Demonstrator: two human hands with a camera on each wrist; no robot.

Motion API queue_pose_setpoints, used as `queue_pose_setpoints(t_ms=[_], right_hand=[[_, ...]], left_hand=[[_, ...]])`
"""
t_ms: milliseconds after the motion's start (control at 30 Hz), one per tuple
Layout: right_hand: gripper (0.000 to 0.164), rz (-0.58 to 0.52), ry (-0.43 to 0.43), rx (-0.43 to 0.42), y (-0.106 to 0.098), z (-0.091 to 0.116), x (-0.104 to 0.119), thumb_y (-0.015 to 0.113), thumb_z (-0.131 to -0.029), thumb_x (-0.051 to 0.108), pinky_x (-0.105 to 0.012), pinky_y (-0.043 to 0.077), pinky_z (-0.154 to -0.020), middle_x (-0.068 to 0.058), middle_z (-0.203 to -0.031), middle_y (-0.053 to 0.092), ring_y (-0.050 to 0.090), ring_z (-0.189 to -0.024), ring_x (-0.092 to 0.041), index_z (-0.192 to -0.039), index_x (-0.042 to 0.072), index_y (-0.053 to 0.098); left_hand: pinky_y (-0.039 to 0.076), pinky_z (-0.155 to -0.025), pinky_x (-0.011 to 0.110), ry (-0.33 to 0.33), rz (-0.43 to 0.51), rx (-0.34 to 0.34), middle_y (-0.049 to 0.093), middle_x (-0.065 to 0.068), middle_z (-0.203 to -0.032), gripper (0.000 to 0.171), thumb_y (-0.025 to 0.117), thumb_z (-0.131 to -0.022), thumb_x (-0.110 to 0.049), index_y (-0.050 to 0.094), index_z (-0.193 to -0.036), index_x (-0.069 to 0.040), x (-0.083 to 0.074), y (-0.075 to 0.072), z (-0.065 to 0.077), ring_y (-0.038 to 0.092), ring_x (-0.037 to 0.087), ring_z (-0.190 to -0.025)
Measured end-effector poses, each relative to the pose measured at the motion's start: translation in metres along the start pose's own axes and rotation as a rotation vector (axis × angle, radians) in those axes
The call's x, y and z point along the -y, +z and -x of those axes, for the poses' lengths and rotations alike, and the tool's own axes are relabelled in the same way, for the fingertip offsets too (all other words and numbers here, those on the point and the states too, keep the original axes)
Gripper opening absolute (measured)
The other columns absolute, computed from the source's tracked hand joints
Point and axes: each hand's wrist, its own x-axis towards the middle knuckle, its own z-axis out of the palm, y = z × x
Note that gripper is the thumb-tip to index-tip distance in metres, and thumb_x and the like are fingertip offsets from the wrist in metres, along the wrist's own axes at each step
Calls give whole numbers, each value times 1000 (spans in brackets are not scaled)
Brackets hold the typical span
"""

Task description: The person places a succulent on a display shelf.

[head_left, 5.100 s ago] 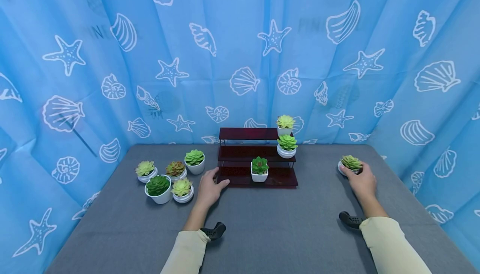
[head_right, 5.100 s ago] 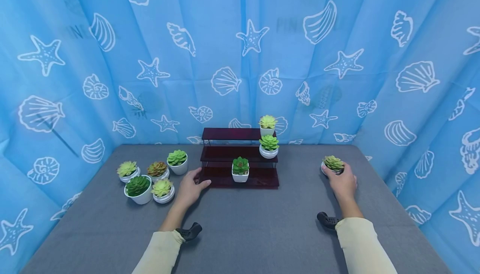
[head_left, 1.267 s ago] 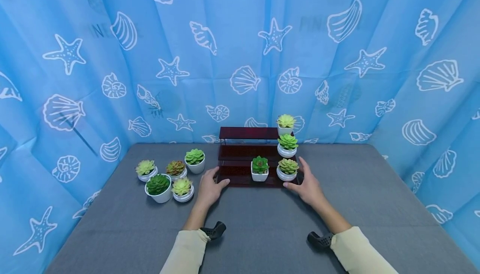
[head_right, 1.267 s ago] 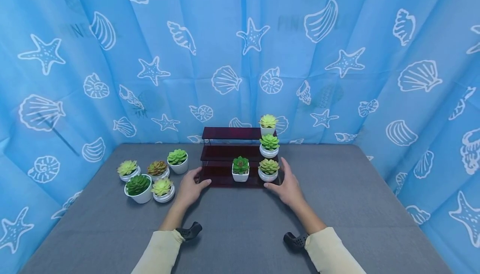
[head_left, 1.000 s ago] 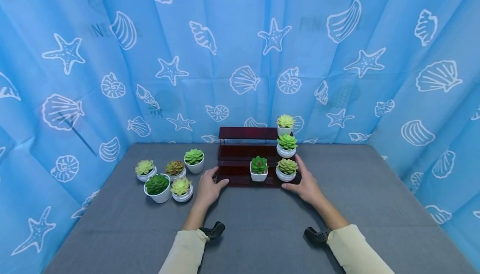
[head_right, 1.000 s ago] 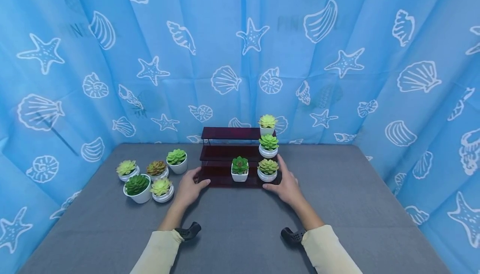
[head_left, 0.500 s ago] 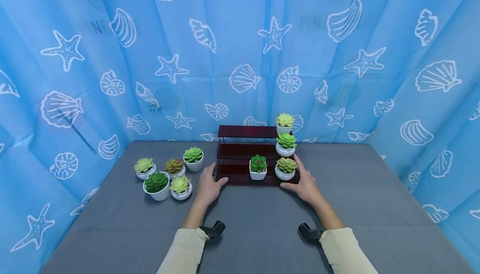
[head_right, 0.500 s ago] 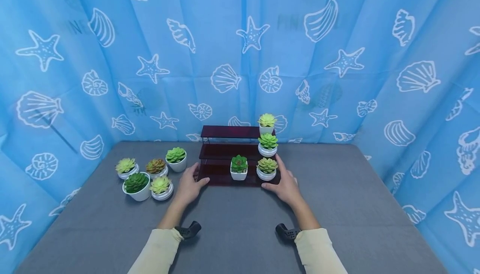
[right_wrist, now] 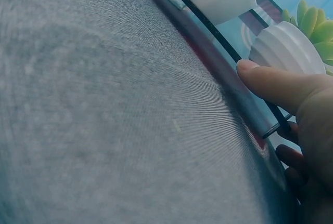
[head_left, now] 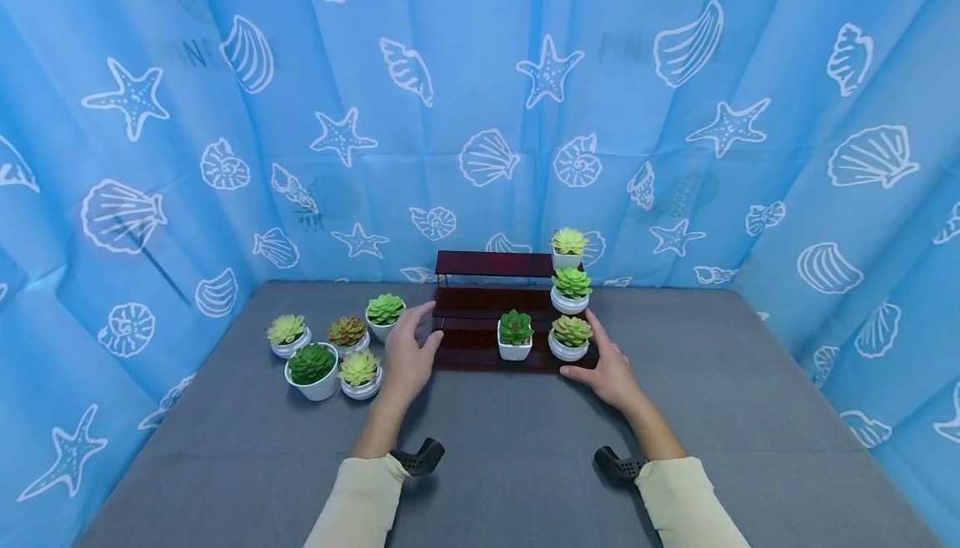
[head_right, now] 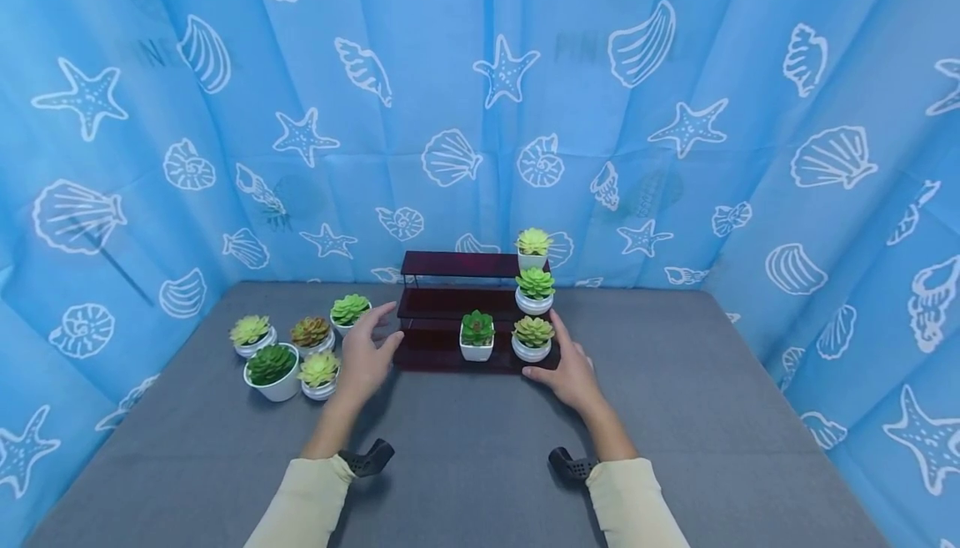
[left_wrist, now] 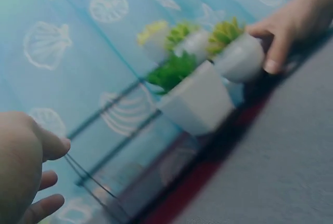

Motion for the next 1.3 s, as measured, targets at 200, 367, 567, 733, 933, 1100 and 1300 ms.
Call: queue_pose_setpoints(t_ms=[200,367,567,733,933,1100,1300], right_hand=[[107,-14,2,4,0,-1,0,80,-82,31,-70,23,-102,-27,-151,32,28,-135,-48,-158,24,5],[107,-10,4,8,0,0,1,79,-82,32,-70,24,-101,-28,-150,32,28,-135,-49,-158,23,4],[107,-11,-4,4,-2,0,4,79,-82,30,-70,23,-102,-28,-150,32,28,-135,-49,-158,22,4],[107,-6,0,9,-1,0,4,79,-83,30,-70,22,-102,-28,-149,33,28,-135,-48,-158,21,4],[106,-27,-14,5,2,-1,2,80,-82,29,-69,24,-102,-29,-149,34,29,-135,-48,-158,23,6],[107,-36,-47,-4,2,-2,-1,80,-82,28,-69,24,-102,-30,-147,35,30,-135,-48,-158,23,6],[107,-26,-44,-15,3,-2,-2,81,-81,28,-69,23,-102,-30,-145,38,31,-134,-49,-158,22,8]], left_hand=[[50,-89,47,111,54,-64,61,8,-122,35,69,-90,-5,64,-125,-8,-20,-20,-4,57,30,-111],[51,-87,45,222,51,-108,63,7,-120,31,68,-91,-7,66,-121,-7,-37,-35,-7,58,23,-107],[47,-91,47,246,-25,-120,61,9,-124,35,71,-90,-11,64,-125,-8,-48,-63,-10,56,23,-111],[41,-97,52,154,-123,-30,55,9,-133,47,74,-88,-18,59,-132,-11,-43,-92,-8,50,28,-121],[35,-100,57,46,-153,0,50,13,-138,53,73,-89,-25,54,-137,-11,-25,-127,-5,45,34,-125],[35,-97,58,-70,-153,-70,49,16,-137,53,71,-91,-23,53,-138,-9,-8,-146,-4,45,37,-123],[33,-101,58,-127,-176,-64,51,19,-134,51,70,-92,-25,55,-136,-6,1,-142,-6,47,38,-122]])
